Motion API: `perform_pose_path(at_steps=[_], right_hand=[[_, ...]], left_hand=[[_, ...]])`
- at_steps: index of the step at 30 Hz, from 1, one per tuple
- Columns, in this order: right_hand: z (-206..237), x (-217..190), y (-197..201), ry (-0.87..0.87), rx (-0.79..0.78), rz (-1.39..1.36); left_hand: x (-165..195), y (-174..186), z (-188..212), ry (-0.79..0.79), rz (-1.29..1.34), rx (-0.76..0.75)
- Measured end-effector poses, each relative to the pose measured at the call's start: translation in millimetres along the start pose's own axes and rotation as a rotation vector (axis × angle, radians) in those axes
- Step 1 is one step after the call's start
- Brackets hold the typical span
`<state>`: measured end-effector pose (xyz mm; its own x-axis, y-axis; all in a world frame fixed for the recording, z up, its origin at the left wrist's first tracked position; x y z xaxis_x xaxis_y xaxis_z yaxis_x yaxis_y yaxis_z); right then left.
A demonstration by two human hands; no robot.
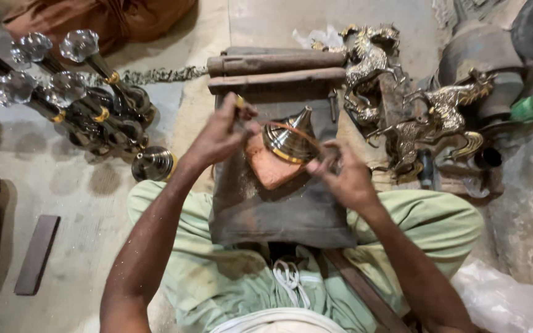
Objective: The person sits cross-legged with a sandbag on their lap and hammers a brass bell-shaped object with a punch and wooden mallet, working the metal surface. They reposition and rotate the brass piece on the sandbag between hammering passes and continue striking around its surface.
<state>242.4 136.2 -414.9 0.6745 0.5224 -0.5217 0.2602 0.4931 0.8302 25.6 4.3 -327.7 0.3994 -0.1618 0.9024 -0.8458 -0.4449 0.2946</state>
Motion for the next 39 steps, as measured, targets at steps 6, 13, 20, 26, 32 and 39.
perform_pose_path(at_steps=[6,13,20,26,32,39], right_hand=[[15.2,-38.7,-11.1,0.229,0.129,-0.095],[18.1,-54.6,-3.2,0.373,0.184,0.098],[26.4,-44.1,-2.5,0.46,0.002,0.058],[-1.2,-31.8,16.7,0.295,-0.035,0.061],[-6.9,-52.7,-2.9,0.452,0.053,0.082],[-2.3,-55.7,3.7,0.609,0.139,0.008]], left_hand=[[-47.1,-12.0,22.2,0.474,-0.198,-0.124],[-53.5,-18.5,61.0,0.614,-0.078,-0.006],[-48.7,-29.7,99.6,0.637,-0.143,-0.016],[-53.5,-2.0,77.3,0.481,0.001,0.055],[-56.4,-14.2,67.9,0.354,0.046,0.091],[-74.6,-16.7,80.3,0.525,0.144,0.14]])
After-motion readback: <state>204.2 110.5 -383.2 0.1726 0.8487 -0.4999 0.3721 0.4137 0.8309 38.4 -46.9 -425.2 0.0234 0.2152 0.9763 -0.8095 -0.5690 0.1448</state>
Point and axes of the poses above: each hand's wrist, its own z-axis away from the middle knuckle, its own y-axis out of the back of the hand, x = y × z, the point moved 9 cm from there along -z, towards the middle knuckle, and after that the axes turned 15 degrees about z, right-handed, at the moved point
